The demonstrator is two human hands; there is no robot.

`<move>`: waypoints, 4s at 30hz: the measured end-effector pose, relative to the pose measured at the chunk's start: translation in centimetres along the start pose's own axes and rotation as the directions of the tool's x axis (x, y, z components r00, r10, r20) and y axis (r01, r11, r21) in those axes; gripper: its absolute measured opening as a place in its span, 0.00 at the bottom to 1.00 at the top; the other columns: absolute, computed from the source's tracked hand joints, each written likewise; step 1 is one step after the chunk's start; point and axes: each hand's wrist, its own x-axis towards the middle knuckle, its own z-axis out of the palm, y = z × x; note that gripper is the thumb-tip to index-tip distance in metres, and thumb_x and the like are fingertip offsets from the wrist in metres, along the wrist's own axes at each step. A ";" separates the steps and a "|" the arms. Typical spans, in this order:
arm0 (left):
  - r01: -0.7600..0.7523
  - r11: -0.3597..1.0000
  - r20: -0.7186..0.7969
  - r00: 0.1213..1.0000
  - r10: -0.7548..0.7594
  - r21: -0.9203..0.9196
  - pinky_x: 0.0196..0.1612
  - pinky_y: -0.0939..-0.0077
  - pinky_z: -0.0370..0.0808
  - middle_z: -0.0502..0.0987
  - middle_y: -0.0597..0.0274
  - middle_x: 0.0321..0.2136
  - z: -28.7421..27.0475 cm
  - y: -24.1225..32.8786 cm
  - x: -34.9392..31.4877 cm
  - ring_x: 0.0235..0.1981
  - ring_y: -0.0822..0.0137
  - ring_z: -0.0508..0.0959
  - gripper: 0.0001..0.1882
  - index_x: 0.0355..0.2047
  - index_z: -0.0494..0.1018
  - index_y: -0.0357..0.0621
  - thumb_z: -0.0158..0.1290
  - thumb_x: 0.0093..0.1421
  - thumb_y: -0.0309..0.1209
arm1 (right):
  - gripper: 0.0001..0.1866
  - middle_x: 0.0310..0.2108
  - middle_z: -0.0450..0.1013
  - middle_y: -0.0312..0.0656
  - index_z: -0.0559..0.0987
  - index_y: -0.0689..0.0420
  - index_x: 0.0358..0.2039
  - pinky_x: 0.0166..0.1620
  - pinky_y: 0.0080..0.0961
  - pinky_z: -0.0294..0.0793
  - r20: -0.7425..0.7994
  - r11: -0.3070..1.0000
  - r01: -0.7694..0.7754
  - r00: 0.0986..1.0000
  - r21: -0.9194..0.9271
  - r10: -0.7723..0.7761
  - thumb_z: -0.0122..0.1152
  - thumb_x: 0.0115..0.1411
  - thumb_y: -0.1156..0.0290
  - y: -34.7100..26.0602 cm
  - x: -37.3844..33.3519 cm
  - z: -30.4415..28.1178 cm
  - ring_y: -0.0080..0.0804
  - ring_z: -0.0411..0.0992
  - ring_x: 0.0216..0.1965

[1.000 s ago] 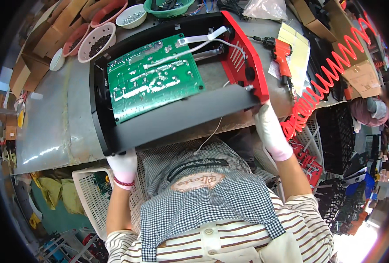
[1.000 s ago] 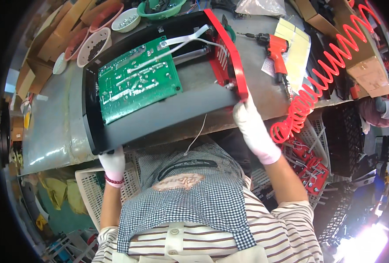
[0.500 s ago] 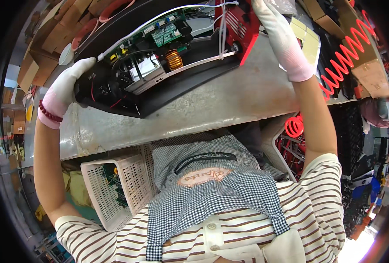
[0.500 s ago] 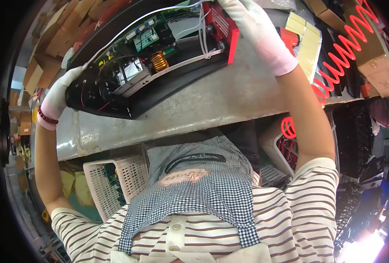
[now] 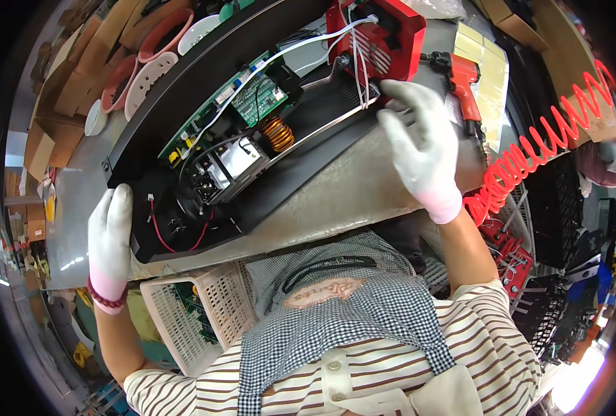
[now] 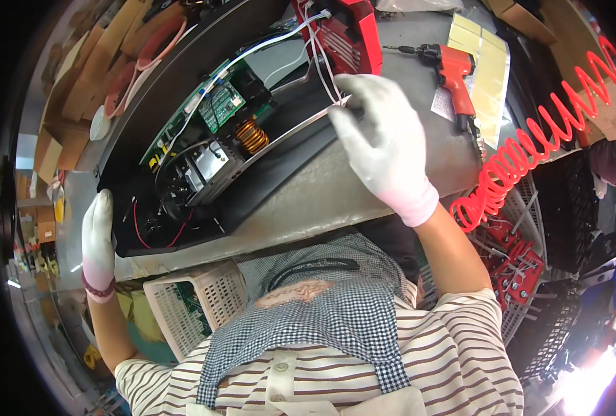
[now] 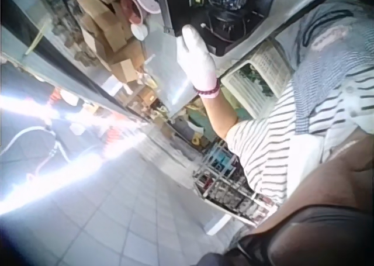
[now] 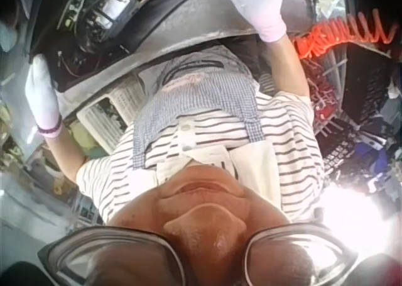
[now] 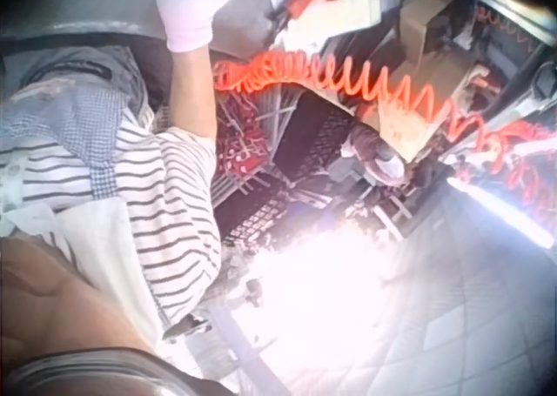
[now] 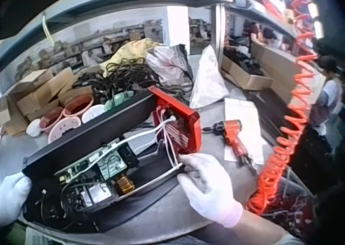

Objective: The person disassembles a red and black electronic device using a pneumatic screwdriver and pliers. They remove screws, detach the casing, disconnect wires, and separate the circuit board from the chassis, placing components on the workbench.

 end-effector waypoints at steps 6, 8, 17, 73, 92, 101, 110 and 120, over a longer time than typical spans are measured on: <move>-0.347 0.899 -0.358 0.830 0.427 0.268 0.59 0.70 0.71 0.78 0.50 0.51 1.2 1.7 -0.6 0.53 0.60 0.78 0.23 0.60 0.72 0.34 0.54 0.64 0.24 | 0.20 0.46 0.78 0.41 0.81 0.57 0.48 0.47 0.35 0.78 -0.044 0.823 0.510 0.843 -0.250 -0.536 0.71 0.54 0.71 -2.3 5.4 1.8 0.43 0.77 0.42; -0.497 0.722 -0.285 0.690 0.665 0.481 0.61 0.66 0.70 0.77 0.48 0.54 0.9 2.3 -0.5 0.56 0.56 0.76 0.24 0.60 0.73 0.36 0.56 0.62 0.24 | 0.16 0.42 0.78 0.43 0.81 0.58 0.45 0.47 0.34 0.77 -0.057 0.776 0.616 0.777 -0.134 -0.626 0.70 0.55 0.71 -4.0 7.3 3.0 0.42 0.77 0.40; -0.582 0.805 -0.196 0.781 0.593 0.116 0.58 0.75 0.71 0.78 0.58 0.51 0.8 4.3 1.2 0.52 0.72 0.76 0.15 0.55 0.76 0.36 0.54 0.69 0.26 | 0.04 0.27 0.71 0.42 0.76 0.57 0.26 0.38 0.40 0.73 0.349 0.619 0.785 0.579 0.004 -0.737 0.60 0.55 0.71 -10.9 9.5 7.6 0.43 0.74 0.35; -0.588 0.809 0.202 0.791 0.578 -0.011 0.37 0.88 0.72 0.78 0.71 0.35 4.1 8.7 3.1 0.35 0.84 0.74 0.08 0.43 0.78 0.39 0.60 0.64 0.23 | 0.10 0.36 0.80 0.40 0.83 0.57 0.40 0.50 0.31 0.75 0.162 0.938 0.333 0.924 0.100 -0.345 0.71 0.56 0.74 -9.8 5.8 4.9 0.36 0.79 0.39; -0.732 0.644 0.141 0.678 0.722 0.223 0.60 0.71 0.69 0.77 0.57 0.55 2.6 12.8 5.2 0.55 0.68 0.76 0.26 0.60 0.72 0.37 0.58 0.61 0.28 | 0.06 0.31 0.76 0.39 0.82 0.60 0.32 0.42 0.27 0.73 0.036 0.899 -0.209 0.977 0.386 0.211 0.69 0.56 0.73 -7.9 6.1 2.7 0.29 0.74 0.33; -0.634 0.743 0.379 0.755 0.535 0.215 0.58 0.68 0.72 0.77 0.46 0.51 3.6 10.8 8.7 0.54 0.58 0.78 0.30 0.62 0.66 0.34 0.56 0.63 0.38 | 0.14 0.25 0.76 0.34 0.81 0.66 0.35 0.33 0.17 0.71 0.239 0.954 -0.281 0.938 0.109 0.249 0.69 0.61 0.65 -7.7 9.4 6.3 0.14 0.70 0.29; -0.532 0.798 0.346 0.833 0.432 0.282 0.43 0.72 0.76 0.80 0.56 0.39 3.3 12.7 5.7 0.37 0.66 0.80 0.26 0.60 0.68 0.39 0.53 0.65 0.37 | 0.09 0.25 0.74 0.28 0.80 0.62 0.33 0.31 0.14 0.65 0.287 0.916 -0.381 0.898 0.126 0.334 0.67 0.62 0.69 -5.6 8.3 7.4 0.11 0.67 0.28; -0.533 0.811 0.346 0.828 0.442 0.240 0.41 0.71 0.76 0.79 0.55 0.38 3.2 12.2 6.2 0.35 0.67 0.81 0.24 0.59 0.69 0.39 0.53 0.64 0.36 | 0.10 0.23 0.72 0.31 0.80 0.64 0.31 0.33 0.17 0.71 0.120 0.973 -0.227 0.968 0.038 0.221 0.67 0.60 0.69 -5.1 7.3 9.3 0.14 0.67 0.27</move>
